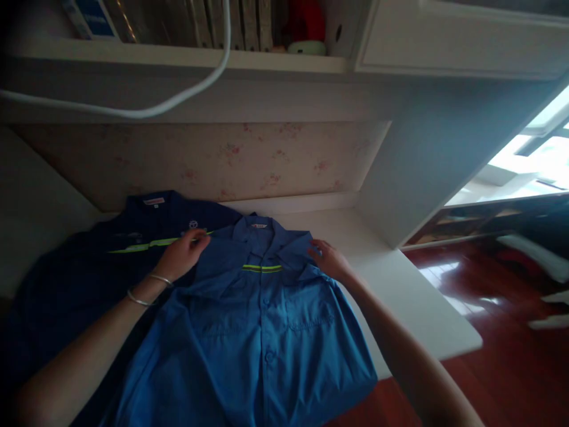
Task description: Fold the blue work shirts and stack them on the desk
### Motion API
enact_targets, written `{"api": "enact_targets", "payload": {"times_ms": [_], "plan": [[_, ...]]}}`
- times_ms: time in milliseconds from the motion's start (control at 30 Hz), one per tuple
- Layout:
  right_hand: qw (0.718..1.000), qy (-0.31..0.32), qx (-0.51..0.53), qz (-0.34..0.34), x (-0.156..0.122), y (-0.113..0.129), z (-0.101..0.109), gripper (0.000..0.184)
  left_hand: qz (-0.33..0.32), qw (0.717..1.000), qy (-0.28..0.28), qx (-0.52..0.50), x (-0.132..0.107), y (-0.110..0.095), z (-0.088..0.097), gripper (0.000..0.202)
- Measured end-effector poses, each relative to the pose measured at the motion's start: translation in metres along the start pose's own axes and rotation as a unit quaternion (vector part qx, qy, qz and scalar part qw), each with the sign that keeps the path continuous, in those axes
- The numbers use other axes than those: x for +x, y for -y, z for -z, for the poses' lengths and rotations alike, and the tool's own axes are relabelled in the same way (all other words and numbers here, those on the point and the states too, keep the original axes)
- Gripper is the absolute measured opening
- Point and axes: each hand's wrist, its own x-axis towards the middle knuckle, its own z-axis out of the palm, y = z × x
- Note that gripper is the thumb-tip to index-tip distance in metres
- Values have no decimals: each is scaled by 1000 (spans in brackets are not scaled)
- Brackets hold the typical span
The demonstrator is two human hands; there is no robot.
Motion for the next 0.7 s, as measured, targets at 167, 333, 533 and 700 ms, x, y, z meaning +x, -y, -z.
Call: {"api": "enact_targets", "payload": {"times_ms": [167, 333, 533, 700], "plan": [[977, 114, -168, 63, -48, -13, -34, 58, -63, 950, 240, 189, -55, 42, -41, 71], [975, 100, -179, 87, -84, -5, -50, 61, -62, 960, 176, 209, -110, 45, -65, 69], [990, 79, -28, 110, -110, 24, -56, 51, -60, 968, 154, 187, -151, 15, -53, 57], [956, 40, 285, -57, -159, 40, -45, 43, -28, 996, 38, 74, -215, 44, -26, 49]]}}
